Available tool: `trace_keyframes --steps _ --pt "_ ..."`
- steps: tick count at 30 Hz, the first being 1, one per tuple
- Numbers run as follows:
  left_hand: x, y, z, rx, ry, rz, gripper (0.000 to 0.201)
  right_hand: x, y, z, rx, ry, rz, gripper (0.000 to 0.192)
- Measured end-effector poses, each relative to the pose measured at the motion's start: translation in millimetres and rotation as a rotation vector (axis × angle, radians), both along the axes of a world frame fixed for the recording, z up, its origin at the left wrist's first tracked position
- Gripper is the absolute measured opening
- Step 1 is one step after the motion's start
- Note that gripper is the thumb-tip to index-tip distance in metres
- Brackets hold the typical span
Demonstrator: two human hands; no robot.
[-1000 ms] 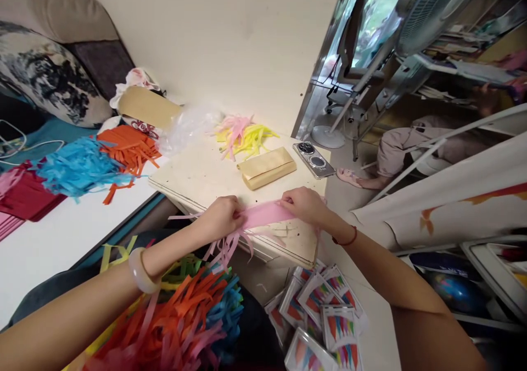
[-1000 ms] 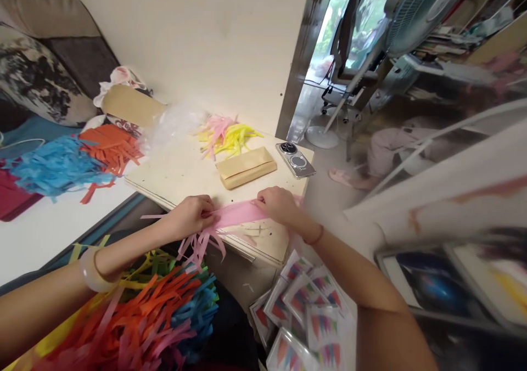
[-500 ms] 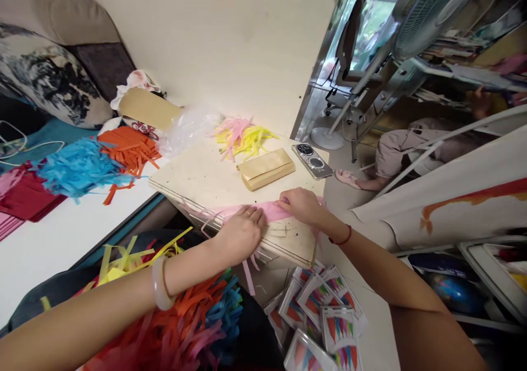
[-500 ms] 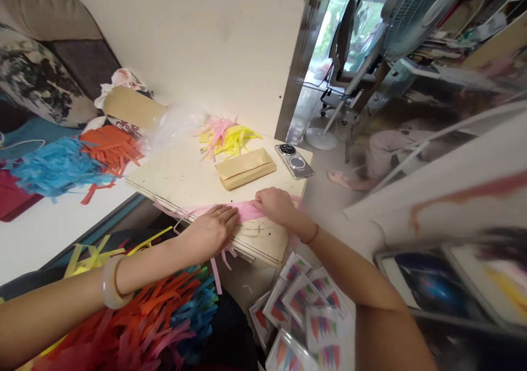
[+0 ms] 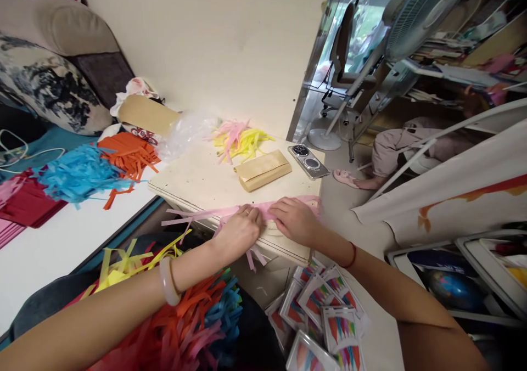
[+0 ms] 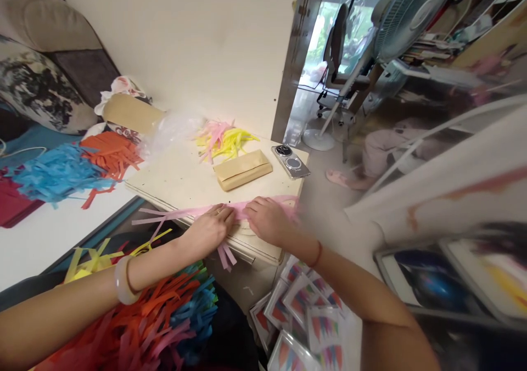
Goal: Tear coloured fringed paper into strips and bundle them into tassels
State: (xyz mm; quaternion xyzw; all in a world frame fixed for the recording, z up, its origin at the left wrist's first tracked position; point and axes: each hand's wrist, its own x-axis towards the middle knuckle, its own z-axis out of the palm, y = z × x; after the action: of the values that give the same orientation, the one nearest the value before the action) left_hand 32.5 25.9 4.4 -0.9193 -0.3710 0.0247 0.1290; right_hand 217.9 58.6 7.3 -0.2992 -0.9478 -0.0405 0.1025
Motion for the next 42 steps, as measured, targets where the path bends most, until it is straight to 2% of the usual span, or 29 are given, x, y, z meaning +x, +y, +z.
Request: trace_keyframes --steps 5,8,10,13,15,16,19,22,24,27,30,34,36,38,42 --pt "0.4 5.1 -2.2 0.007 -0.068 0.02 0.017 -8.7 0.1 -9.9 0.12 -0.017 0.036 0.015" --pt "-19.2 -2.9 1.3 -0.011 -0.122 0.056 0.016 -3.1 1.1 -17.4 0.146 0.039 0.067 0.016" --pt "-41.9 -13.5 10.3 -0.039 -0.1 0.129 0.015 4.8 2.9 -20.9 0.15 0.1 0.072 0.016" --pt "-68.7 -30.0 31.1 -0.068 0.036 0.322 0.011 13.2 4.9 -22.3 0.153 0.122 0.068 0.016" --pt "-67.9 -35.8 41.2 -0.077 0.077 0.375 0.01 13.3 5.1 -21.2 0.15 0.095 0.063 0.016" --pt "-60.8 -36.0 42.4 -0.078 0.051 0.343 0.013 11.9 4.8 -20.4 0.147 0.079 0.058 0.016" --pt "-26.5 -26.3 28.2 0.003 -0.136 0.097 0.027 5.1 3.0 -18.1 0.155 0.038 0.056 0.017" --pt "-3.0 -11.0 0.9 0.102 -0.178 0.007 0.028 1.4 0.9 -17.2 0.172 0.029 0.055 0.019" --pt "-2.9 -5.0 -12.6 0.112 -0.181 -0.007 0.025 4.3 1.0 -17.4 0.154 0.051 0.054 0.02" --pt "-17.6 -3.9 -18.4 0.097 -0.242 -0.017 0.023 18.1 5.9 -16.6 0.076 0.139 0.06 0.018" --pt "-32.1 -4.6 -13.4 0.018 -0.405 0.034 0.025 34.5 16.1 -12.3 -0.096 0.262 -0.006 0.017" --pt "-35.7 1.7 -4.9 -0.161 -0.639 0.225 0.027 38.3 28.8 -1.9 -0.376 0.293 -0.196 0.019" --pt "-33.0 7.1 -1.9 -0.216 -0.651 0.314 0.028 31.7 31.9 2.1 -0.372 0.218 -0.294 0.021" --pt "-30.1 12.1 -0.2 -0.23 -0.607 0.372 0.029 24.0 33.5 3.4 -0.295 0.116 -0.364 0.024" --pt "-27.8 19.4 0.9 -0.211 -0.492 0.406 0.029 15.4 36.0 -0.7 -0.159 -0.029 -0.422 0.029"
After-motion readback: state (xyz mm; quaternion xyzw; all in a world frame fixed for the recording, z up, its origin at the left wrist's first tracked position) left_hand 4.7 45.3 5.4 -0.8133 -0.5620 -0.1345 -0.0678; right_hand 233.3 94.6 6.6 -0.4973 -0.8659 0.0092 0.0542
